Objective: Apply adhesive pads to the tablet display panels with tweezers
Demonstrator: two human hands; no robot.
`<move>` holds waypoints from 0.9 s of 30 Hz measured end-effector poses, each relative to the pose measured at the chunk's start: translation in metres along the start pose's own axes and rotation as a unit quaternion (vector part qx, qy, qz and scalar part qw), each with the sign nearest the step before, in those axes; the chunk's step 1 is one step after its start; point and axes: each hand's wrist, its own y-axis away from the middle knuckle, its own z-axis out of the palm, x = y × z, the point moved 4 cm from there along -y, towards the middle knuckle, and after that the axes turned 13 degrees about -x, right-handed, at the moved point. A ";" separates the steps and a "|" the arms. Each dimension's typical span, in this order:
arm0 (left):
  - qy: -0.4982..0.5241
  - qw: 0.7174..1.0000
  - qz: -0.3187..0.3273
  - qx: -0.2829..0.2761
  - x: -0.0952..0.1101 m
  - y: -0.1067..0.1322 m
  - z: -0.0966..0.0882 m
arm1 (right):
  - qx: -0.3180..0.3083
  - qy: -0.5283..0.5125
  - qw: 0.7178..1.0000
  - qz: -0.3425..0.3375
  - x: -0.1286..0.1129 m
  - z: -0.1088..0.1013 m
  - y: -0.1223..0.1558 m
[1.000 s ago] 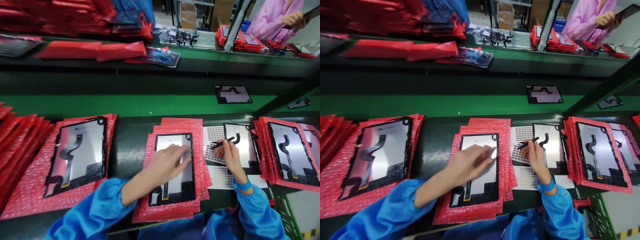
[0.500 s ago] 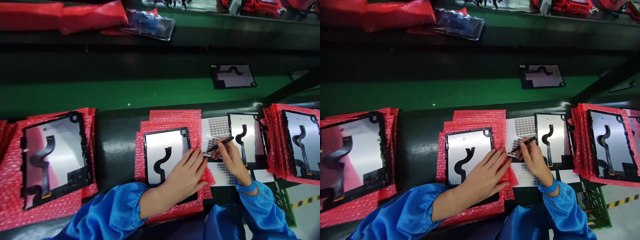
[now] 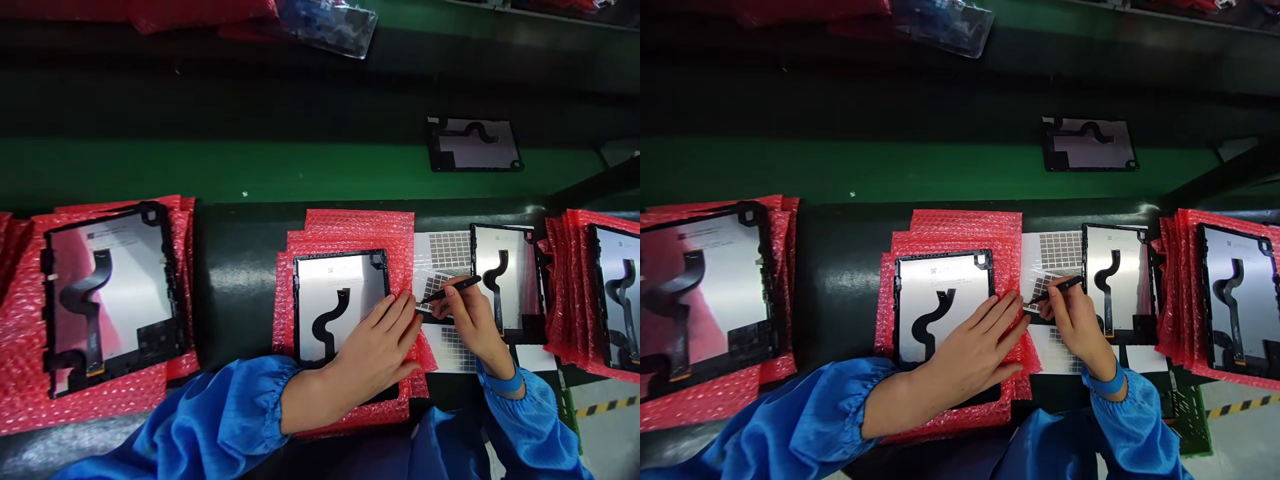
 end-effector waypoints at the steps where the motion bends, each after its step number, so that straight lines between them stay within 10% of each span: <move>1: -0.001 1.000 0.000 -0.003 0.000 0.000 0.000 | -0.001 -0.004 1.000 0.003 0.000 0.000 0.000; 27: 0.019 0.999 0.008 -0.036 -0.007 0.000 -0.005 | -0.008 -0.031 0.999 0.010 -0.003 -0.008 -0.007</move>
